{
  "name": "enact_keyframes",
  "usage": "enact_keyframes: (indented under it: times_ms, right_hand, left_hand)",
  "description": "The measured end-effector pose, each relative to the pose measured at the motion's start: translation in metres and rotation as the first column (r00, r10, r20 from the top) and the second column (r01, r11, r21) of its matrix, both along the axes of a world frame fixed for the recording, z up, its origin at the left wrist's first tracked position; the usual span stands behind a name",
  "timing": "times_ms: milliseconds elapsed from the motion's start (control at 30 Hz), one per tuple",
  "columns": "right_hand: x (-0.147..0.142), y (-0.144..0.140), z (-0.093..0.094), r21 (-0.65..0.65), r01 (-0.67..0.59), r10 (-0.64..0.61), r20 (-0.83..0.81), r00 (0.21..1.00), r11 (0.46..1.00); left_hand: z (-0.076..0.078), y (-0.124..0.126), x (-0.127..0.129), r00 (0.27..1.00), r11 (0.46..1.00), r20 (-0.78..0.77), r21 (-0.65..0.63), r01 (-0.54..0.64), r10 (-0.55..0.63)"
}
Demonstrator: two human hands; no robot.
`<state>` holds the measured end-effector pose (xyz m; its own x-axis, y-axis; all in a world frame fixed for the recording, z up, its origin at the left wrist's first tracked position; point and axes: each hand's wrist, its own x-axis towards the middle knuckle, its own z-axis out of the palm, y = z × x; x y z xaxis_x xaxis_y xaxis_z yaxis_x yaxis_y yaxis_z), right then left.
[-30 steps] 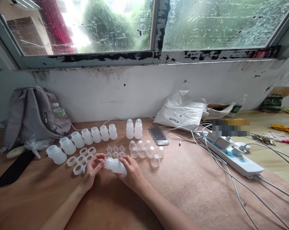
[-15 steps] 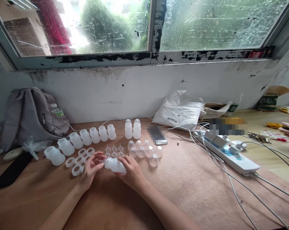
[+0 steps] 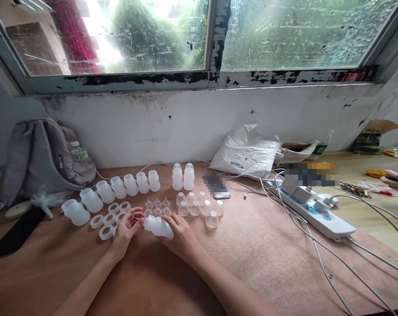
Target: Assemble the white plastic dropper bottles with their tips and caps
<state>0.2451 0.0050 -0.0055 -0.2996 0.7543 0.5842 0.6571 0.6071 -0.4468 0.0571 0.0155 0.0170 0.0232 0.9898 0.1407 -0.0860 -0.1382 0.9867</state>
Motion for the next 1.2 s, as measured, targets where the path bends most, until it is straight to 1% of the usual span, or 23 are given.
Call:
enact_keyframes:
  times_ms: [67,133,167,200,300,367,467,533,600,667,733,800,833,900,967,1067,1133,1200]
  right_hand:
    - [0.000,0.000,0.000,0.002,0.009,-0.009,-0.003,1.000,1.000]
    - [-0.001,0.000,0.000,0.010,0.025,-0.025,-0.010,1.000,1.000]
    - [-0.001,0.000,-0.001,0.014,0.031,-0.031,-0.014,0.999,0.999]
    - [-0.001,-0.001,-0.001,0.015,0.034,-0.033,-0.015,0.999,0.999]
    - [-0.001,-0.001,-0.001,0.010,0.025,-0.025,-0.002,1.000,1.000]
    - [-0.001,-0.001,-0.001,0.004,0.022,-0.022,0.005,1.000,1.000]
    - [0.000,0.000,-0.001,0.012,0.032,-0.032,-0.013,0.999,0.999]
    - [0.000,0.000,-0.001,0.022,0.035,-0.034,-0.021,0.999,0.999]
    - [0.000,-0.002,0.001,0.025,0.030,-0.029,-0.024,0.999,0.999]
    - [0.000,-0.005,0.007,-0.022,-0.004,0.003,-0.047,0.999,1.000]
    - [-0.001,-0.009,0.014,-0.136,-0.075,0.060,-0.117,0.991,0.988]
    - [-0.003,-0.013,0.021,-0.265,-0.158,0.103,-0.210,0.972,0.951]
    - [-0.005,-0.014,0.023,-0.307,-0.183,0.107,-0.249,0.963,0.934]
    - [-0.007,-0.016,0.023,-0.327,-0.182,0.089,-0.279,0.956,0.927]
    - [-0.008,-0.015,0.018,-0.280,-0.131,0.062,-0.243,0.968,0.951]
    - [-0.009,-0.013,0.006,-0.137,-0.029,0.010,-0.134,0.991,0.990]
    - [-0.008,-0.012,0.001,-0.039,0.023,-0.026,-0.085,0.996,0.999]
    - [-0.008,-0.012,0.001,0.020,0.031,-0.030,-0.061,0.998,0.999]
  left_hand:
    - [0.000,0.000,-0.001,0.998,0.998,0.045,-0.043,0.056,-0.054]
    - [0.001,0.000,-0.001,0.987,0.992,0.120,-0.051,0.116,-0.109]
    - [0.000,0.000,-0.001,0.983,0.991,0.141,-0.044,0.124,-0.117]
    - [0.000,0.000,-0.001,0.984,0.993,0.140,-0.040,0.115,-0.109]
    - [-0.002,0.000,-0.001,0.997,0.997,0.059,-0.058,0.055,-0.051]
    - [-0.001,0.000,-0.001,0.996,0.993,0.056,-0.081,0.080,-0.076]
    - [0.002,-0.001,0.000,0.984,0.989,0.130,-0.069,0.133,-0.123]
    - [0.002,-0.001,0.000,0.988,0.993,0.117,-0.057,0.104,-0.097]
    - [-0.001,0.000,0.001,0.997,0.997,0.064,-0.059,0.053,-0.050]
    - [-0.004,0.001,0.001,0.999,0.997,0.027,-0.069,0.035,-0.033]
    - [-0.007,0.002,0.000,0.999,0.997,0.016,-0.064,0.048,-0.047]
    - [-0.008,0.003,-0.002,0.997,0.996,0.018,-0.051,0.073,-0.072]
    - [-0.007,0.002,-0.002,0.997,0.996,0.018,-0.048,0.080,-0.079]
    - [-0.006,0.002,-0.002,0.998,0.997,0.018,-0.047,0.067,-0.066]
    - [-0.004,0.001,0.000,0.998,0.997,0.016,-0.054,0.054,-0.054]
    - [-0.002,-0.002,0.005,0.996,0.992,0.004,-0.082,0.093,-0.093]
    - [-0.002,-0.005,0.008,0.993,0.987,-0.011,-0.107,0.117,-0.119]
    - [-0.001,-0.007,0.010,0.993,0.986,-0.026,-0.122,0.110,-0.114]
